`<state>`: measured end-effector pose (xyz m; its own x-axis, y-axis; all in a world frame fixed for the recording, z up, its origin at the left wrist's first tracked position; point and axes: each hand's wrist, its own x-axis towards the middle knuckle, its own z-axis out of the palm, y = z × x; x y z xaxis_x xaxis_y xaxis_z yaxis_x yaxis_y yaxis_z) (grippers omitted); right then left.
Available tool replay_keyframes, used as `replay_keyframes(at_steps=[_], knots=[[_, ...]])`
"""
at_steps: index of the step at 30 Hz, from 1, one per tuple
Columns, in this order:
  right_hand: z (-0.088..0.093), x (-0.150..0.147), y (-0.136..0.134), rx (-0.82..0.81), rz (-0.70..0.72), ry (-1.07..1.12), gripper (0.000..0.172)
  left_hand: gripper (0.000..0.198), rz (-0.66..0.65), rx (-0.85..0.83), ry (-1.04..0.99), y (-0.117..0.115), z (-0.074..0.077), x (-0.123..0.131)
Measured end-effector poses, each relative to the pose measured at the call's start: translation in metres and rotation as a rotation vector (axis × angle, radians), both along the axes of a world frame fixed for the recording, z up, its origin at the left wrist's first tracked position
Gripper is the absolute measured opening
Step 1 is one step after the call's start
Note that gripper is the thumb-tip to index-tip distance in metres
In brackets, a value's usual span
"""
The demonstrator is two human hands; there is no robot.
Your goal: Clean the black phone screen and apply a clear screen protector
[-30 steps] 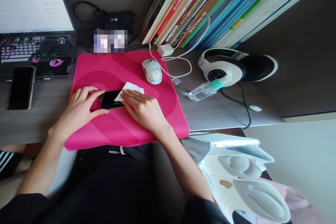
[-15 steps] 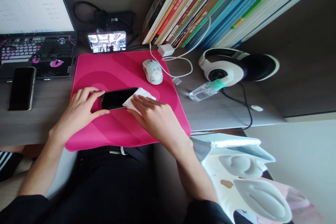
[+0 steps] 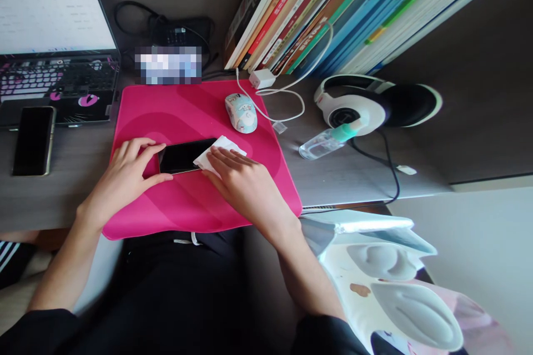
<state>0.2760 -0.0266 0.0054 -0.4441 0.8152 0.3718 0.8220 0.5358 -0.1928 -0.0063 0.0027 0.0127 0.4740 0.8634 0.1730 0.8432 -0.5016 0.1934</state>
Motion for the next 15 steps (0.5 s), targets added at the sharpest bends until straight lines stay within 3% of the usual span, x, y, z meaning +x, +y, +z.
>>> replay_keyframes(at_steps=[15], knots=[[-0.0002,-0.0016,0.0021,0.026,-0.006,-0.030,0.034,0.065,-0.005,-0.001,-0.009,0.0004,-0.0013,-0.0003]])
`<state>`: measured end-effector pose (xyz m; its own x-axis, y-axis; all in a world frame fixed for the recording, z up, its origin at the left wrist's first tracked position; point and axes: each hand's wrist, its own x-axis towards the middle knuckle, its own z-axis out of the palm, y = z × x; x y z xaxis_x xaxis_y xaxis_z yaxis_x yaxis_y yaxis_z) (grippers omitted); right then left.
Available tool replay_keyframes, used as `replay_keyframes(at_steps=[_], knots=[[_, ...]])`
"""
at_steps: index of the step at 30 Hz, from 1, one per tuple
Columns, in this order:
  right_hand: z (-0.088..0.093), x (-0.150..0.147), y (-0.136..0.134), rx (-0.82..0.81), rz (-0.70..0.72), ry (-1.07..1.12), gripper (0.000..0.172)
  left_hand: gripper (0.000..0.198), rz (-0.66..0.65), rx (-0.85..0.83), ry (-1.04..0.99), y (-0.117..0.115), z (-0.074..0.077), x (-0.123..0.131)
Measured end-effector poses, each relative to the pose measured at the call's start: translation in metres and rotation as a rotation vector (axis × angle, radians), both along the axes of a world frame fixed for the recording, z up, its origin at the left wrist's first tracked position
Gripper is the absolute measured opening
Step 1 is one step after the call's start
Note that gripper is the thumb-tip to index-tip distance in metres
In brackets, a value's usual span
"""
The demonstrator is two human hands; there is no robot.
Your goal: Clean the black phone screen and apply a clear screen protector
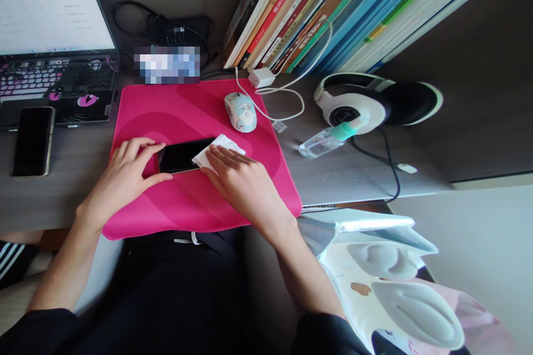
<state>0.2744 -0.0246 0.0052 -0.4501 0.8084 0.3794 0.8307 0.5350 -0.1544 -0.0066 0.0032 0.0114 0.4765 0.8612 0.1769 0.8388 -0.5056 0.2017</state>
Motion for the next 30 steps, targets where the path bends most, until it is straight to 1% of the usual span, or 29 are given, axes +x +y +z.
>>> replay_keyframes(at_steps=[14,30], knots=[[0.0016,-0.0025,0.0013,0.019,-0.004,-0.011,0.034,0.068,-0.004,0.011,0.012,0.0000,-0.0006,-0.0002],[-0.0018,-0.0010,0.0027,0.026,-0.002,-0.029,0.034,0.065,-0.011,0.017,0.002,0.0009,-0.0028,-0.0010]])
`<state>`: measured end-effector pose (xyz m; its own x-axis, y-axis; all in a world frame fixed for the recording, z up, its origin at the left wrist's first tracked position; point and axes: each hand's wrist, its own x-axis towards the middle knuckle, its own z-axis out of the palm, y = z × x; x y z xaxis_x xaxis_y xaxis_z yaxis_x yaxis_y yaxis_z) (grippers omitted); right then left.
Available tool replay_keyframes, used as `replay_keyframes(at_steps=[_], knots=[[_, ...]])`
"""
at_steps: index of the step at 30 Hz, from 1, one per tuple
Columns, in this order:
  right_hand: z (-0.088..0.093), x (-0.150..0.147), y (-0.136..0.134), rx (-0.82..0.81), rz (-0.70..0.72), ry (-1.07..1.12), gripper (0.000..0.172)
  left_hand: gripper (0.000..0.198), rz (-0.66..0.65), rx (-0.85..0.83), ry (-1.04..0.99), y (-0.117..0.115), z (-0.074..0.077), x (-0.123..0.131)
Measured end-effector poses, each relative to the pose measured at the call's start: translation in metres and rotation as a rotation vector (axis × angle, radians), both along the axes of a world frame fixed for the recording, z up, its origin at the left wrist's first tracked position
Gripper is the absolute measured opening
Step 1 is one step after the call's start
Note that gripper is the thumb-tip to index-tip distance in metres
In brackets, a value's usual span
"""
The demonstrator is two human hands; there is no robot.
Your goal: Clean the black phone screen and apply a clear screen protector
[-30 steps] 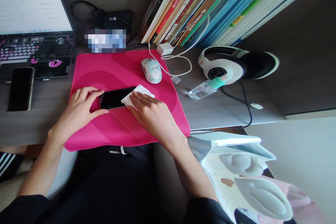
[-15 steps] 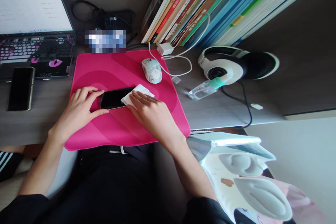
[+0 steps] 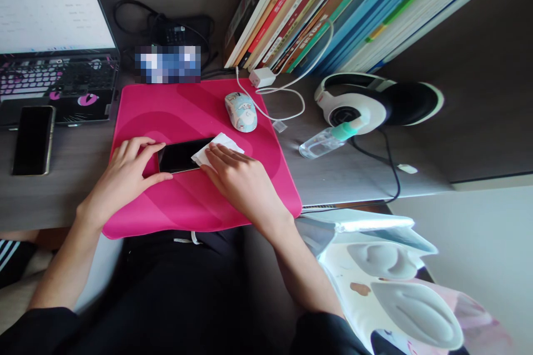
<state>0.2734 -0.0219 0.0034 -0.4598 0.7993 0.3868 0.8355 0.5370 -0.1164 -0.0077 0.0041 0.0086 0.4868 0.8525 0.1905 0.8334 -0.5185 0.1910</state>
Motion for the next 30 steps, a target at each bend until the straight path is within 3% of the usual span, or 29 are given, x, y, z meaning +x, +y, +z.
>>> replay_keyframes(at_steps=[30], knots=[[0.0016,-0.0021,0.0009,-0.025,-0.006,0.007,0.034,0.063,-0.003,-0.003,-0.009,-0.0012,0.0015,0.0005]])
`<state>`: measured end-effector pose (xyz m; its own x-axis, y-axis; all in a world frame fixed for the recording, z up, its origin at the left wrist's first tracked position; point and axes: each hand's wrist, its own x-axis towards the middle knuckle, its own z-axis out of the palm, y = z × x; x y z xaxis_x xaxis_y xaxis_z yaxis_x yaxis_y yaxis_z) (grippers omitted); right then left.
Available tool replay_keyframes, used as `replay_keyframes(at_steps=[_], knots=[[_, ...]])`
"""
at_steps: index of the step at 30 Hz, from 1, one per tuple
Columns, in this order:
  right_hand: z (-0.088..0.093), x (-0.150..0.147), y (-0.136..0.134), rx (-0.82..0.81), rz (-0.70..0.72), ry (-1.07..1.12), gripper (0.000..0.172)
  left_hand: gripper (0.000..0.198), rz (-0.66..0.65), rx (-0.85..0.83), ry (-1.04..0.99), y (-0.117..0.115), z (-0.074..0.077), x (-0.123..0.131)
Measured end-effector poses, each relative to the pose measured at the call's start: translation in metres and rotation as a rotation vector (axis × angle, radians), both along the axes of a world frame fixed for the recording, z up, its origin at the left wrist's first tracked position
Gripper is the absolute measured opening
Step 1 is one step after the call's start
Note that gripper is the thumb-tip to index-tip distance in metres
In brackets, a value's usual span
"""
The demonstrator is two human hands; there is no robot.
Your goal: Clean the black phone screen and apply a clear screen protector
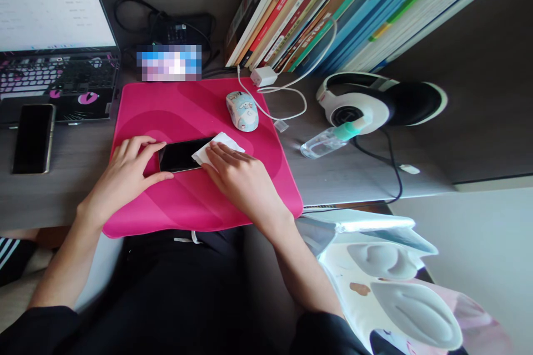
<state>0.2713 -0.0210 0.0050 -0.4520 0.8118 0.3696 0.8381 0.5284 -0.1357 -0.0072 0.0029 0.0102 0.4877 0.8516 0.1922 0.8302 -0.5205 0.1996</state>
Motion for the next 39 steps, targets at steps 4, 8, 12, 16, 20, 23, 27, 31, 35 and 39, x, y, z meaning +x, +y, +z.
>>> replay_keyframes(at_steps=[4,8,12,16,20,23,27,31,35,39], knots=[[-0.0002,0.0002,0.0003,-0.002,0.000,-0.003,0.034,0.065,0.001,-0.004,0.001,-0.0001,-0.0004,0.0000],[-0.0006,-0.0001,0.0007,-0.009,-0.001,-0.001,0.035,0.064,0.006,-0.008,0.008,0.0001,-0.0002,0.0006],[-0.0017,0.0002,0.0010,0.004,-0.002,-0.004,0.035,0.065,0.005,-0.005,0.017,0.0005,-0.0005,0.0008],[-0.0027,0.0011,0.0005,0.002,0.002,0.007,0.035,0.065,0.005,-0.006,0.009,0.0003,-0.0004,0.0008],[-0.0022,0.0011,0.0002,0.004,-0.003,0.004,0.034,0.066,0.006,-0.006,0.018,0.0002,0.0003,0.0011],[-0.0012,0.0007,0.0006,0.000,-0.006,-0.002,0.034,0.065,0.005,-0.004,0.013,0.0006,0.0005,0.0011],[-0.0001,0.0000,0.0011,-0.012,-0.005,0.000,0.034,0.064,0.002,-0.002,0.008,0.0009,0.0010,0.0010],[0.0001,-0.0009,0.0014,-0.002,-0.008,-0.008,0.035,0.065,0.012,0.005,0.035,0.0005,0.0024,0.0021],[-0.0004,-0.0007,0.0013,0.005,0.001,-0.006,0.035,0.067,0.009,0.007,0.044,0.0000,0.0033,0.0029],[-0.0013,-0.0001,0.0014,-0.007,-0.005,-0.002,0.034,0.065,0.009,0.004,0.031,0.0002,0.0032,0.0025]])
